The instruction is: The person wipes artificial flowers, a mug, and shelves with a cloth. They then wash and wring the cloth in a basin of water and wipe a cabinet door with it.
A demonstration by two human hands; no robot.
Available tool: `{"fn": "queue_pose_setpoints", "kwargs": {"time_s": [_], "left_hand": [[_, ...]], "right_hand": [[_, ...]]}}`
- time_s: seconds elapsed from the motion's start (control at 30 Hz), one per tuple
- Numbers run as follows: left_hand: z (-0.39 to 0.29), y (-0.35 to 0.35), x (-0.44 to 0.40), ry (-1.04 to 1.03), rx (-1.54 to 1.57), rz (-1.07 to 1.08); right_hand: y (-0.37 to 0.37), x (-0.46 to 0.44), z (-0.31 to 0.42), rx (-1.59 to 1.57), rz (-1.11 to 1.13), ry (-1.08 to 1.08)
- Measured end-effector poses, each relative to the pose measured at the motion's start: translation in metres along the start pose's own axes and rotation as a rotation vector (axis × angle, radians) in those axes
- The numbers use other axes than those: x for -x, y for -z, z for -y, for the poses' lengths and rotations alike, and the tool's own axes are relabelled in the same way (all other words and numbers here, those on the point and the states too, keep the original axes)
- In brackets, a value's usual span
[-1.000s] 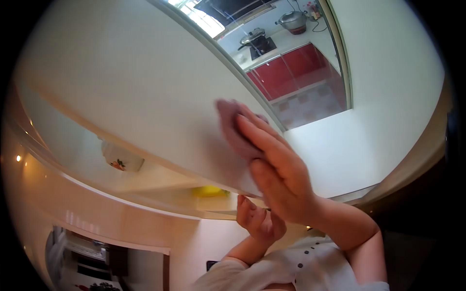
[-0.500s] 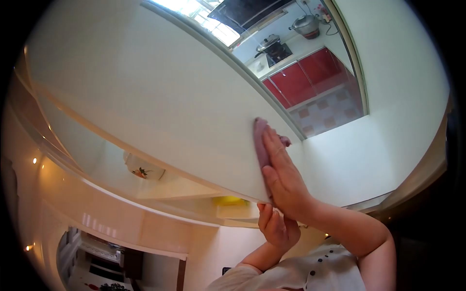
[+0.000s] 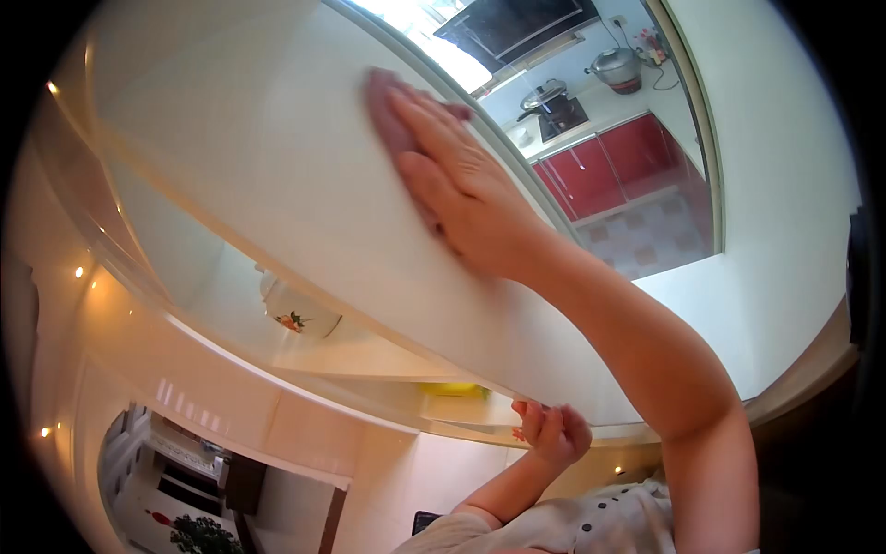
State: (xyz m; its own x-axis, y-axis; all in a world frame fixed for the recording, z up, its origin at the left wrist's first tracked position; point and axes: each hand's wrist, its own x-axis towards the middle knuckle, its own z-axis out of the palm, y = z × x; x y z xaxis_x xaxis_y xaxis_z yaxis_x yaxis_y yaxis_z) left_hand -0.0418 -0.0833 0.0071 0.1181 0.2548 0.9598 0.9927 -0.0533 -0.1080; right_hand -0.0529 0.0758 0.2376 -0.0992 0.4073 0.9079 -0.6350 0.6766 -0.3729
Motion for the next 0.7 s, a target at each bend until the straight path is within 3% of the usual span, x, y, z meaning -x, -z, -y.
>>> {"fn": "queue_pose_setpoints", "kwargs": {"time_s": [0.03, 0.1, 0.17, 0.33, 0.47, 0.7], "left_hand": [[-0.001, -0.002, 0.0, 0.0, -0.022, -0.001], [-0.004, -0.005, 0.004, 0.017, -0.046, -0.004], [-0.004, -0.007, 0.001, 0.023, -0.056, -0.012], [0.004, 0.0, 0.014, 0.007, -0.112, 0.029], [-0.002, -0.005, -0.005, -0.079, -0.078, 0.04], [-0.004, -0.012, 0.003, -0.012, -0.071, -0.037]], "right_hand": [[0.003, 0.01, -0.01, -0.001, 0.008, 0.002], [0.008, 0.038, -0.021, -0.025, -0.038, -0.211], [0.006, 0.058, -0.003, 0.059, -0.069, -0.181], [0.004, 0.022, 0.054, -0.053, 0.044, 0.211], [-0.009, -0.043, 0.055, -0.144, 0.064, 0.423], [-0.018, -0.105, 0.008, -0.061, -0.039, 0.174]]}}
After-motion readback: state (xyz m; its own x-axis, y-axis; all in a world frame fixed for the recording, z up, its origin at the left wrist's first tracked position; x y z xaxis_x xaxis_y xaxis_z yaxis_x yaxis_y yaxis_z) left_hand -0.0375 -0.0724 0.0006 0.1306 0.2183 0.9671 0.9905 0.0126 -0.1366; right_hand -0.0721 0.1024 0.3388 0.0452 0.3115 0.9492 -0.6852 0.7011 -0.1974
